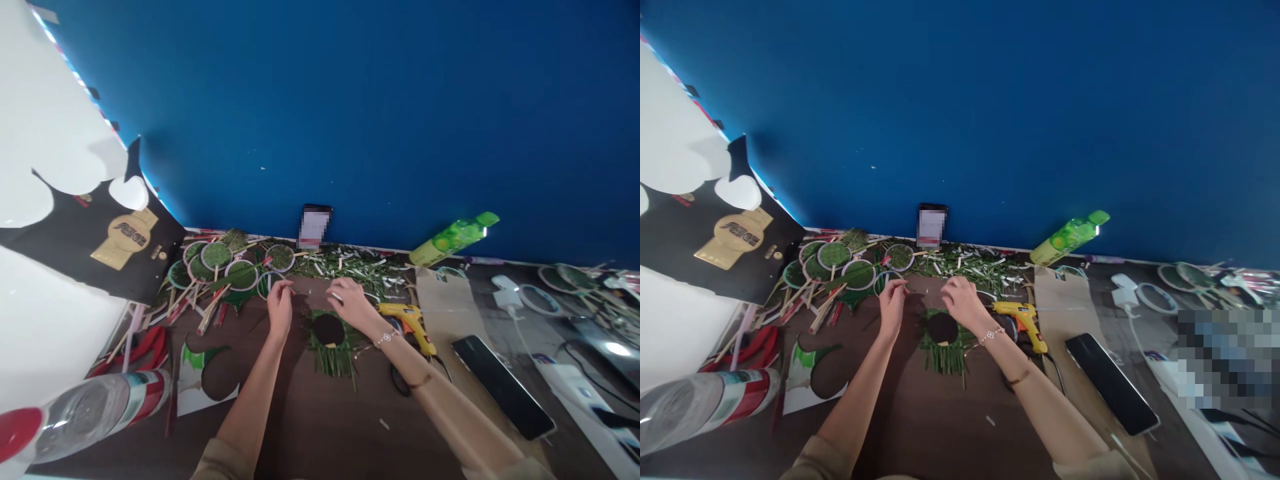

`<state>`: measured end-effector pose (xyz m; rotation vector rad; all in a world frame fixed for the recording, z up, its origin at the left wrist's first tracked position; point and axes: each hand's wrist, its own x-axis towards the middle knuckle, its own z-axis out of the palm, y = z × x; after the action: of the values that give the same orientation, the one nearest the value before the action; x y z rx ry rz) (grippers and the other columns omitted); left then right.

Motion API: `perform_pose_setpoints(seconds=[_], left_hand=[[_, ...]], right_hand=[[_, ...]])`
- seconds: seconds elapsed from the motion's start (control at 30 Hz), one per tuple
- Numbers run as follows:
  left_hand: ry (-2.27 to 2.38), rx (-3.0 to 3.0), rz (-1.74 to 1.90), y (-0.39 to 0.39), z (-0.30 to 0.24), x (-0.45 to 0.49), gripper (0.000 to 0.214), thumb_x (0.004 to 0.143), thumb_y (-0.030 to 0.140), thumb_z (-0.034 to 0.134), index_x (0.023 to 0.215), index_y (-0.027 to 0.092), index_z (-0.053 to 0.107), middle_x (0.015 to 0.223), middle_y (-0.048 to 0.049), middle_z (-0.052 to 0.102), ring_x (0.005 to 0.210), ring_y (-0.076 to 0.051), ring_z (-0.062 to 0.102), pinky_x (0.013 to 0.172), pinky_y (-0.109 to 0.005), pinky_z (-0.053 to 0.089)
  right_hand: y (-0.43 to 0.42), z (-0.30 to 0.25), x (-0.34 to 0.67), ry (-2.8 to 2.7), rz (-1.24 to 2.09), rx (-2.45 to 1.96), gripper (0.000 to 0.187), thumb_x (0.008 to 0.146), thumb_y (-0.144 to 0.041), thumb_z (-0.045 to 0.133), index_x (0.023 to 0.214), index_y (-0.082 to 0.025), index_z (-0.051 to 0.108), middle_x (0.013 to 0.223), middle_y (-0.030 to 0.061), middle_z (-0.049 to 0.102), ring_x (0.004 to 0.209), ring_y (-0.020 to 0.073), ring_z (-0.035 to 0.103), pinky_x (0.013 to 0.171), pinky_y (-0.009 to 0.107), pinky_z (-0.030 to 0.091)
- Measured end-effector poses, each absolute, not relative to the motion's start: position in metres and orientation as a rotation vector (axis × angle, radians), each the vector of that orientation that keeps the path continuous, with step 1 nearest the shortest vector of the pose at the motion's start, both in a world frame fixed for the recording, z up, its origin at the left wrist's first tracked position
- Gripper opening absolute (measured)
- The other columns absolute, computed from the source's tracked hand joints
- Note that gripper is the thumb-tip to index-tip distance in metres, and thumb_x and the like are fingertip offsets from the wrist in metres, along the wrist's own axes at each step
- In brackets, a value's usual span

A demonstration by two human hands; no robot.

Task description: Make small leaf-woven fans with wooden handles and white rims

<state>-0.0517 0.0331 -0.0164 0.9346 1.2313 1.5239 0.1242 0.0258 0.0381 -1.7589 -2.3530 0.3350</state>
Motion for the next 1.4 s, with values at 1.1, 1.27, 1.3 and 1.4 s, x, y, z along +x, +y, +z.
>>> perform_pose_setpoints(seconds=[1.1, 1.27, 1.3, 1.4], left_hand=[[1.207, 0.900, 1.503, 0.037, -0.019, -0.054, 0.012, 0.072, 0.021, 0.048, 0.073, 0.016, 0.059, 0.060, 0.0017, 0.052, 0.056, -0.011, 0.049, 0.056, -0.022, 0.037], [1.198, 0.873, 1.499, 0.038, -0.022, -0.054, 0.012, 0.072, 0.021, 0.048, 0.073, 0.017, 0.059, 0.059, 0.0014, 0.053, 0.057, -0.011, 0.050, 0.057, -0.022, 0.038], [1.194, 0.876, 1.493, 0.038, -0.023, -0.054, 0.012, 0.072, 0.020, 0.048, 0.073, 0.017, 0.059, 0.058, 0.0016, 0.053, 0.056, -0.011, 0.050, 0.056, -0.022, 0.038], [1.184, 0.898, 1.473, 0.037, -0.023, -0.053, 0.012, 0.072, 0.020, 0.049, 0.073, 0.016, 0.060, 0.056, 0.0018, 0.053, 0.055, -0.011, 0.050, 0.056, -0.021, 0.038]], right_hand=[[0.028, 0.039, 0.108, -2.958, 0.188, -1.725, 0.018, 0.073, -0.016, 0.046, 0.072, -0.012, 0.064, 0.078, 0.0103, 0.065, 0.080, 0.0185, 0.058, 0.072, 0.027, 0.030], [0.043, 0.063, 0.133, -2.848, 0.175, -1.864, 0.020, 0.073, -0.015, 0.044, 0.064, -0.013, 0.062, 0.071, 0.0093, 0.064, 0.071, 0.0169, 0.056, 0.066, 0.025, 0.030], [0.048, 0.070, 0.141, -2.805, 0.151, -1.919, 0.022, 0.073, -0.015, 0.042, 0.065, -0.012, 0.062, 0.070, 0.0098, 0.064, 0.067, 0.0165, 0.055, 0.063, 0.025, 0.030], [0.054, 0.086, 0.154, -2.724, 0.118, -2.021, 0.028, 0.079, -0.017, 0.035, 0.072, -0.012, 0.062, 0.069, 0.0104, 0.063, 0.061, 0.0163, 0.054, 0.056, 0.025, 0.028]])
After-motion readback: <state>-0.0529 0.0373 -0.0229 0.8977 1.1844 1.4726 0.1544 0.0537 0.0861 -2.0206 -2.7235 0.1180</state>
